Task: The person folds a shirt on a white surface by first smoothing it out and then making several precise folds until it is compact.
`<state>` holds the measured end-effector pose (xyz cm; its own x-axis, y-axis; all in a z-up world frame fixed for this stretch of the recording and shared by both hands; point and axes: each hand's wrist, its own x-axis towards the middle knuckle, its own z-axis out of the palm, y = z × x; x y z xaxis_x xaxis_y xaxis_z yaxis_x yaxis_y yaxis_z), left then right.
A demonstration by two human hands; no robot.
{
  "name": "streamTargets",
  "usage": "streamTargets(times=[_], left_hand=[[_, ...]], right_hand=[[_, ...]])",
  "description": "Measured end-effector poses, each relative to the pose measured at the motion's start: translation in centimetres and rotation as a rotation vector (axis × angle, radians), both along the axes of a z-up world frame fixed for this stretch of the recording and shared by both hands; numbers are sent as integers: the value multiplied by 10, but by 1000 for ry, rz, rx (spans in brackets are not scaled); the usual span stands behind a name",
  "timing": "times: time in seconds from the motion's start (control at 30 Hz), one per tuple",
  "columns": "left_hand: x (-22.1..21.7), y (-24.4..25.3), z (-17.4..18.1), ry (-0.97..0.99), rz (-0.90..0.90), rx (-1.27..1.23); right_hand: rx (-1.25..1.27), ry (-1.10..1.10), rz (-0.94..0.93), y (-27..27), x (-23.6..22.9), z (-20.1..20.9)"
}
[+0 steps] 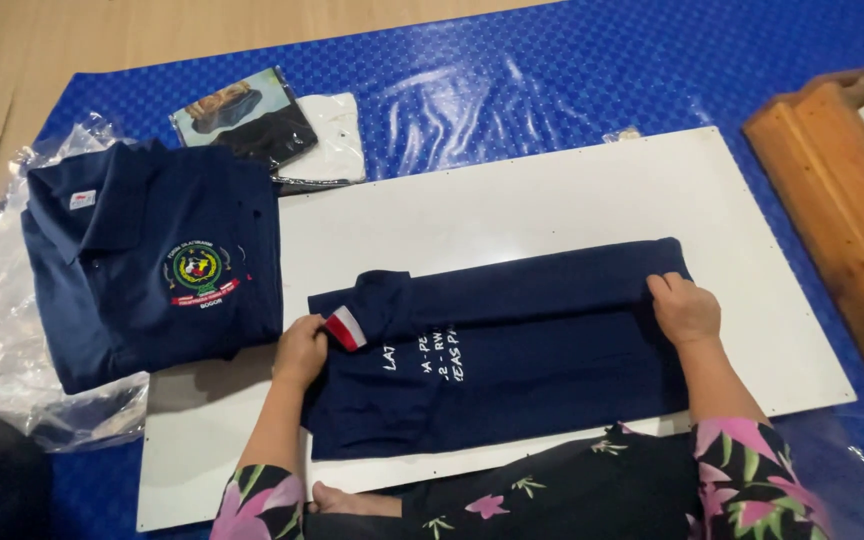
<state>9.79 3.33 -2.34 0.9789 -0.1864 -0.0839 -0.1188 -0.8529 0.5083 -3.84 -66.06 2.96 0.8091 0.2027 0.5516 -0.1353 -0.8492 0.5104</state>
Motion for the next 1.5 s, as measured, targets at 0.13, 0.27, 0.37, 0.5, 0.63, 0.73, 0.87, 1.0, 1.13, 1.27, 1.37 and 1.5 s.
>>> streamTargets(times=[0.13, 0.27, 0.37, 0.5, 0.63, 0.73, 0.87, 1.0, 1.13, 1.27, 1.37, 1.5], left_hand=[[-3, -2, 22, -110, 116, -118], [4, 8, -4, 111, 32, 84], [-11, -13, 57, 168, 11, 117], [-18, -30, 87, 190, 22, 23], [-17, -39, 84, 7, -37, 25], [-10, -47, 54, -347, -110, 71], [-15, -56, 68, -236, -26, 103], [-26, -52, 73, -279, -139, 27], [-44, -62, 88, -47, -108, 120], [-41, -63, 75, -21, -87, 112], [-38, -62, 64, -145, -87, 111], [-35, -63, 46, -305, -77, 84]], right_hand=[[67, 32, -57, -1, -20, 7], [339, 317, -191, 10, -43, 11], [381, 345, -235, 12, -32, 27], [424, 199, -49, 66, 27, 36], [596, 454, 307, 179, 79, 62], [667, 553, 488, 262, 108, 53], [794, 537, 575, 379, 130, 40], [869, 715, 338, 447, 138, 53], [830, 951, 163, 473, 146, 60], [990, 875, 397, 460, 160, 25], [1288, 970, 405, 448, 150, 44], [1387, 1042, 298, 444, 151, 36]])
